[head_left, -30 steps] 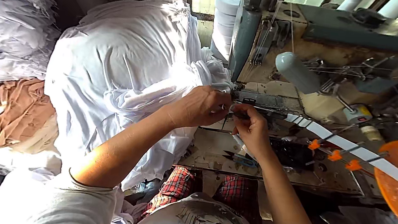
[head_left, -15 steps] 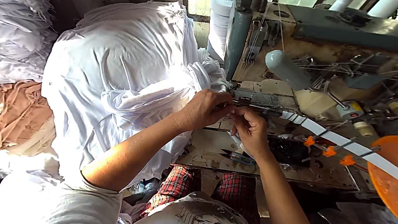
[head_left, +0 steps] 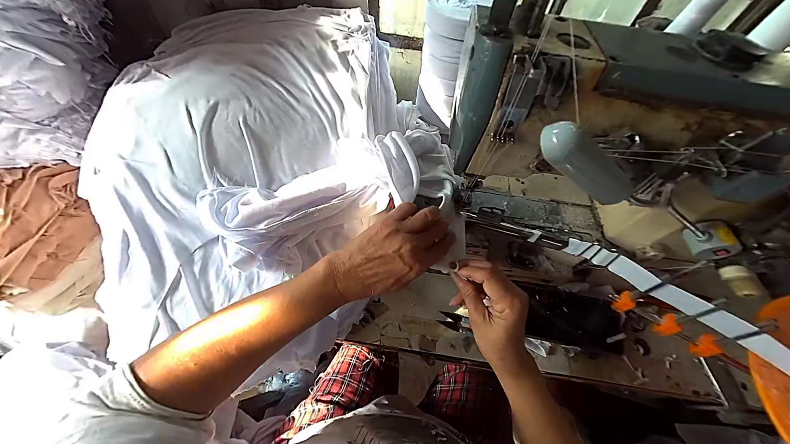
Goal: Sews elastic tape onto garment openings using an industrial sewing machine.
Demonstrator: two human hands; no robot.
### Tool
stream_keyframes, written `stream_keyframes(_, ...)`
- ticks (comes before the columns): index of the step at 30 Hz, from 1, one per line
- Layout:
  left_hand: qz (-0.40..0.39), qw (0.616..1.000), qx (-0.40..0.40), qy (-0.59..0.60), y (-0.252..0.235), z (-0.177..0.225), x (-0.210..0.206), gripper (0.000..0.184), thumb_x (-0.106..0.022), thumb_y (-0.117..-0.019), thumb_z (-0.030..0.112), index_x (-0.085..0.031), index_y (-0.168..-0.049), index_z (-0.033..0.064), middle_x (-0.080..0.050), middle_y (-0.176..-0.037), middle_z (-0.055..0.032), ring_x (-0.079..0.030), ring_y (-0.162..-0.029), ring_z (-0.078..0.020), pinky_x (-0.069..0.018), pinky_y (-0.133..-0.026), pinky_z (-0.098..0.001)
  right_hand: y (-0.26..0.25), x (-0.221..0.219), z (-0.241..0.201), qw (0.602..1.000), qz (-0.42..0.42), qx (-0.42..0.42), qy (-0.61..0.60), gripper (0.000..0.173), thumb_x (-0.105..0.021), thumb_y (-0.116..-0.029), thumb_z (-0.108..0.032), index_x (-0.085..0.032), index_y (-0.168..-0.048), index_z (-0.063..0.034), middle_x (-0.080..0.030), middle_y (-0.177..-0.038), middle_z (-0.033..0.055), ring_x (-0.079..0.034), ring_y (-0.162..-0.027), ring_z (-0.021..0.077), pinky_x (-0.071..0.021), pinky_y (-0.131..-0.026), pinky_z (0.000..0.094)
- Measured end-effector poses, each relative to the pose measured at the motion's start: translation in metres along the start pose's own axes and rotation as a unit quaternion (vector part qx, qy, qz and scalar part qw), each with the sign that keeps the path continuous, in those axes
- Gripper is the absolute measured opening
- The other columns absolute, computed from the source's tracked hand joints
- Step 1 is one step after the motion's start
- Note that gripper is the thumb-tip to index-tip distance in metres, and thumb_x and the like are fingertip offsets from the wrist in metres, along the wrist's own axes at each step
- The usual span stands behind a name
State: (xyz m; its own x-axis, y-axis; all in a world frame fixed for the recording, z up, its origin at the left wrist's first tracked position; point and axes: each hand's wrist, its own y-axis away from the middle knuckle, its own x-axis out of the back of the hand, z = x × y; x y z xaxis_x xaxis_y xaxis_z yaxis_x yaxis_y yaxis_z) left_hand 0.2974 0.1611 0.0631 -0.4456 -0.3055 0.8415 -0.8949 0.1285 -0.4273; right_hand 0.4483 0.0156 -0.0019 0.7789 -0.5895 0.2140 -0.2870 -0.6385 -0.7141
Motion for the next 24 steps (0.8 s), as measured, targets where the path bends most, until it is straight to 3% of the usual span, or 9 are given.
stream_keyframes(2, -0.002, 1.000, 0.002, -0.002, 0.003, 0.001, -0.003, 0.034, -0.045, -0.0985, 0.001, -0.071, -0.120, 0.0008, -0.070, -0.127, -0.0155, -0.061, -0.128, -0.0326, -0.0482, -0.102, -0.0474, 0.002, 0.002, 0.000, 1.000, 0.003, 0.001, 0.013, 0.014, -0.063, -0.0980, -0.003, -0.072, -0.096, 0.0074, -0.073, -0.104, 0.0161, -0.069, -0.073, 0.0046, -0.0587, -0.065, 0.0159)
stream_keyframes(6, 0.003, 1.000, 0.007, 0.018, 0.000, -0.004, -0.007, 0.032, -0.047, -0.0969, 0.002, -0.070, -0.119, -0.0015, -0.069, -0.128, -0.0177, -0.062, -0.126, -0.0338, -0.0471, -0.104, -0.0494, -0.002, 0.000, 0.006, 1.000, 0.011, -0.010, 0.005, 0.014, -0.063, -0.0970, -0.002, -0.072, -0.096, 0.0085, -0.073, -0.103, 0.0161, -0.068, -0.071, 0.0042, -0.0586, -0.065, 0.0161)
stream_keyframes(9, 0.043, 0.993, -0.019, 0.106, -0.004, -0.011, -0.009, 0.027, -0.051, -0.0982, 0.002, -0.074, -0.112, 0.0031, -0.071, -0.125, -0.0134, -0.064, -0.125, -0.0292, -0.0460, -0.108, -0.0468, -0.012, -0.003, 0.012, 1.000, 0.024, -0.013, -0.001, 0.013, -0.064, -0.0964, -0.002, -0.072, -0.095, 0.0084, -0.073, -0.101, 0.0151, -0.069, -0.070, 0.0047, -0.0595, -0.063, 0.0177)
stream_keyframes(13, 0.075, 0.978, -0.025, 0.192, -0.004, -0.018, -0.009, 0.026, -0.057, -0.0891, -0.003, -0.076, -0.105, 0.0049, -0.074, -0.112, -0.0102, -0.071, -0.104, -0.0227, -0.0551, -0.091, -0.0369, -0.023, -0.002, 0.019, 0.999, 0.015, -0.036, -0.020, 0.012, -0.064, -0.0956, 0.000, -0.073, -0.098, 0.0076, -0.074, -0.105, 0.0137, -0.067, -0.065, 0.0033, -0.0589, -0.058, 0.0184)
stream_keyframes(16, 0.045, 0.988, -0.020, 0.150, -0.005, -0.021, -0.008, 0.026, -0.057, -0.0899, 0.004, -0.077, -0.107, 0.0044, -0.074, -0.112, -0.0099, -0.069, -0.106, -0.0251, -0.0540, -0.088, -0.0400, -0.027, -0.001, 0.022, 0.999, 0.008, -0.052, 0.010, 0.014, -0.063, -0.0973, -0.002, -0.074, -0.102, 0.0044, -0.074, -0.110, 0.0124, -0.064, -0.061, 0.0017, -0.0566, -0.053, 0.0176)
stream_keyframes(19, 0.032, 0.990, 0.011, 0.135, -0.008, -0.020, -0.012, 0.031, -0.054, -0.0925, 0.015, -0.075, -0.112, 0.0032, -0.073, -0.119, -0.0118, -0.068, -0.112, -0.0265, -0.0534, -0.089, -0.0419, -0.027, -0.002, 0.018, 0.994, 0.006, -0.044, 0.097, 0.017, -0.063, -0.0991, -0.008, -0.076, -0.106, 0.0010, -0.073, -0.116, 0.0127, -0.068, -0.067, 0.0048, -0.0586, -0.059, 0.0200)
stream_keyframes(21, 0.031, 0.992, 0.028, 0.121, -0.010, -0.019, -0.016, 0.032, -0.052, -0.0981, 0.016, -0.074, -0.115, 0.0018, -0.072, -0.122, -0.0136, -0.067, -0.115, -0.0279, -0.0531, -0.091, -0.0426, -0.023, 0.000, 0.013, 0.988, -0.002, -0.028, 0.150, 0.020, -0.063, -0.0994, -0.012, -0.076, -0.110, -0.0004, -0.073, -0.121, 0.0136, -0.071, -0.073, 0.0088, -0.0598, -0.063, 0.0233)
stream_keyframes(24, 0.032, 0.991, 0.063, 0.112, -0.016, -0.022, -0.018, 0.031, -0.051, -0.0997, 0.015, -0.074, -0.113, -0.0009, -0.072, -0.121, -0.0159, -0.069, -0.114, -0.0302, -0.0540, -0.090, -0.0450, -0.009, 0.002, 0.005, 0.983, 0.006, 0.012, 0.183, 0.023, -0.063, -0.0990, -0.012, -0.075, -0.112, 0.0021, -0.071, -0.121, 0.0184, -0.067, -0.073, 0.0097, -0.0557, -0.062, 0.0215)
